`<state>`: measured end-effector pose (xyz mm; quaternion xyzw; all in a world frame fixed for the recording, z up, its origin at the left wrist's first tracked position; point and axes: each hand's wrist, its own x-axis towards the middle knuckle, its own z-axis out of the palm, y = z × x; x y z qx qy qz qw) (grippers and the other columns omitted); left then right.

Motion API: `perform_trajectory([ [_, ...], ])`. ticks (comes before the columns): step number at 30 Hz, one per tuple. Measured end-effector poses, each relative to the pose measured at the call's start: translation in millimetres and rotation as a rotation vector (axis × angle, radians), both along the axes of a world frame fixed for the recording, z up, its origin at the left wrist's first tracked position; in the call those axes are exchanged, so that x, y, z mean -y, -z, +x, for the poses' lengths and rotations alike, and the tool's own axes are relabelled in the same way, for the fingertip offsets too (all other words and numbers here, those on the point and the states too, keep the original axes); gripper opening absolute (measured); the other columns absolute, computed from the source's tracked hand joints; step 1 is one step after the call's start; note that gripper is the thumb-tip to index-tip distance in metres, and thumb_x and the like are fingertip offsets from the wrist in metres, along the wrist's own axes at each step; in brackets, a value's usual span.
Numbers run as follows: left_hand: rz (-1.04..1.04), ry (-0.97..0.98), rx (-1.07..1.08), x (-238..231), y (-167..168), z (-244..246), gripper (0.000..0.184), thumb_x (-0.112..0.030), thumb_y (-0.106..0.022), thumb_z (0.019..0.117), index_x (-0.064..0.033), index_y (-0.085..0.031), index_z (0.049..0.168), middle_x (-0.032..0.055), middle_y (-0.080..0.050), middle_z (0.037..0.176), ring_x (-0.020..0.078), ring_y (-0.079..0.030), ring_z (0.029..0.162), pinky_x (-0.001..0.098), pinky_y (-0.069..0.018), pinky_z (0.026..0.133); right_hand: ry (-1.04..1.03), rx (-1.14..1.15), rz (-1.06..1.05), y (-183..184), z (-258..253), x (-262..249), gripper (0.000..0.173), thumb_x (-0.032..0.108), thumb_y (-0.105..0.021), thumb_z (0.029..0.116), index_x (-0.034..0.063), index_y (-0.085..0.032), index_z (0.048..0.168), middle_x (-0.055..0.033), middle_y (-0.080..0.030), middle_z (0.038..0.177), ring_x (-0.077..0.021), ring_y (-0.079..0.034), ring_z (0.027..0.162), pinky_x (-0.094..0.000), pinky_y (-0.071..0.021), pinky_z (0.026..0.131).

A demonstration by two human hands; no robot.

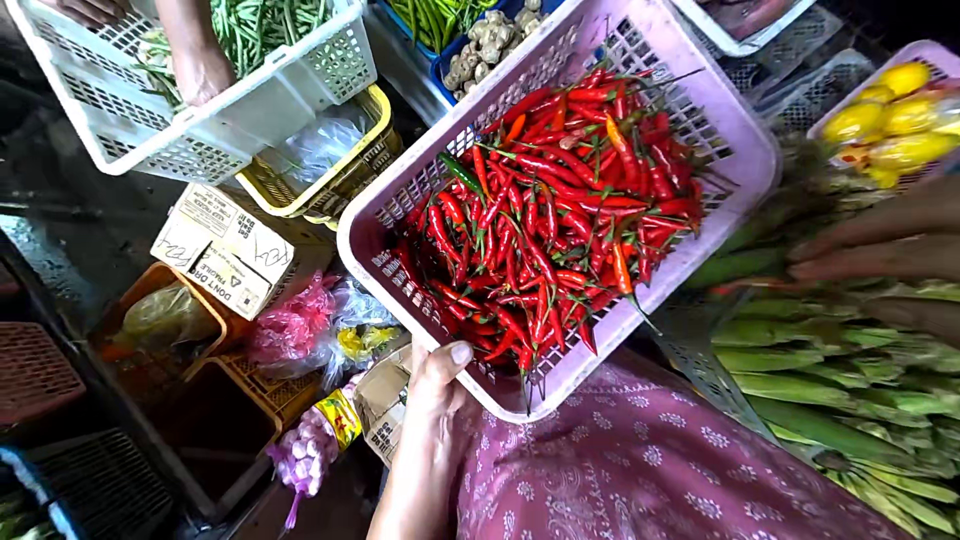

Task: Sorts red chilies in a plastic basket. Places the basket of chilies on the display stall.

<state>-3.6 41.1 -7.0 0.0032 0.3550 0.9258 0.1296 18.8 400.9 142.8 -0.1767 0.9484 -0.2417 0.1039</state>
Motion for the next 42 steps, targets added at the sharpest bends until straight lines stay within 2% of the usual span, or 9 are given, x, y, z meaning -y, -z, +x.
perform_trajectory([
  [6, 0.021, 0.005, -0.006, -2.8, -7.2, 0.0, 0.031, -0.015, -0.079, 0.0831, -0.0152, -0.072, 0.114, -0.0008, -0.079, 0.103, 0.0057, -0.074, 0.096, 0.0255, -0.061, 0.086, -0.096, -0.339, -0.13, 10.4, -44.6, 45.3, 0.026, 0.032, -0.059, 0.0987, 0.0125, -0.076, 0.101, -0.0006, -0.071, 0.104, -0.0091, -0.064, 0.099, -0.0258, -0.0534, 0.081],
  [11, 0.037, 0.076, 0.012, -13.4, -13.1, 10.0, 0.034, -0.015, -0.081, 0.0822, -0.0166, -0.072, 0.115, -0.0026, -0.078, 0.105, 0.0046, -0.074, 0.097, 0.0247, -0.0606, 0.087, -0.34, -0.281, -0.004, 30.4, -109.1, 141.6, 0.03, 0.022, -0.052, 0.1014, 0.0105, -0.072, 0.121, -0.0066, -0.069, 0.124, -0.0268, -0.062, 0.12, -0.0425, -0.0498, 0.101],
  [15, 0.056, 0.122, 0.005, -16.1, -5.5, 13.5, 0.035, -0.017, -0.079, 0.0843, -0.0181, -0.072, 0.118, -0.0029, -0.078, 0.108, 0.0048, -0.073, 0.1, 0.0251, -0.0599, 0.089, -0.368, -0.211, 0.163, 51.2, -114.4, 178.7, 0.027, 0.026, -0.064, 0.098, 0.0064, -0.071, 0.116, -0.0141, -0.065, 0.111, -0.035, -0.061, 0.109, -0.0494, -0.0491, 0.092],
  [18, 0.066, 0.124, -0.003, -13.4, -1.5, 15.5, 0.037, -0.017, -0.079, 0.0852, -0.0188, -0.07, 0.121, -0.0038, -0.077, 0.11, 0.004, -0.072, 0.102, 0.0251, -0.0592, 0.091, -0.464, -0.256, 0.186, 52.9, -95.9, 164.2, 0.017, 0.015, -0.059, 0.0955, 0.009, -0.073, 0.103, -0.0084, -0.068, 0.102, -0.0324, -0.06, 0.111, -0.0469, -0.0465, 0.09],
  [24, 0.091, 0.131, -0.024, -6.4, -3.0, 13.1, 0.04, -0.015, -0.078, 0.086, -0.0203, -0.068, 0.124, -0.005, -0.076, 0.113, 0.0031, -0.071, 0.103, 0.0246, -0.0583, 0.092, -0.481, -0.263, 0.182, 25.9, -64.3, 110.0, 0.031, 0.015, -0.049, 0.0943, 0.0155, -0.08, 0.099, -0.0023, -0.074, 0.113, -0.032, -0.06, 0.125, -0.0558, -0.0396, 0.111],
  [29, 0.032, 0.143, -0.082, -8.8, -10.5, 9.7, 0.04, -0.013, -0.077, 0.086, -0.0196, -0.067, 0.124, -0.007, -0.076, 0.113, 0.0009, -0.071, 0.103, 0.022, -0.0577, 0.093, -0.399, -0.369, 0.037, 19.5, -89.2, 125.3, 0.028, 0.013, -0.048, 0.0981, 0.009, -0.076, 0.102, -0.0066, -0.073, 0.105, -0.0273, -0.067, 0.109, -0.0453, -0.0498, 0.097],
  [34, 0.047, 0.151, -0.076, -12.0, -10.1, 12.5, 0.04, -0.014, -0.078, 0.0859, -0.0189, -0.068, 0.124, -0.0057, -0.076, 0.113, 0.0018, -0.071, 0.104, 0.0226, -0.0577, 0.093, -0.335, -0.331, 0.255, 35.3, -111.7, 156.4, 0.028, 0.008, -0.053, 0.0977, 0.0034, -0.074, 0.116, -0.0141, -0.069, 0.105, -0.0371, -0.061, 0.107, -0.0521, -0.0442, 0.09],
  [38, 0.079, 0.131, -0.009, -13.0, -10.6, 17.6, 0.038, -0.013, -0.079, 0.0842, -0.0186, -0.069, 0.121, -0.0045, -0.077, 0.109, 0.0033, -0.073, 0.099, 0.0234, -0.0594, 0.089, -0.465, -0.258, 0.226, 31.4, -112.4, 147.1, 0.02, 0.01, -0.054, 0.0956, 0.0097, -0.074, 0.096, -0.0086, -0.064, 0.093, -0.0313, -0.059, 0.097, -0.0469, -0.043, 0.083],
  [42, 0.08, 0.099, 0.023, -10.8, -12.8, 17.7, 0.04, -0.012, -0.08, 0.0825, -0.0178, -0.066, 0.12, -0.0053, -0.077, 0.108, 0.0032, -0.072, 0.099, 0.0236, -0.0593, 0.089, -0.505, -0.311, 0.147, 20.4, -97.6, 117.6, 0.023, 0.011, -0.053, 0.0937, 0.0114, -0.075, 0.086, -0.0052, -0.068, 0.1, -0.0293, -0.061, 0.103, -0.0462, -0.0472, 0.087],
])
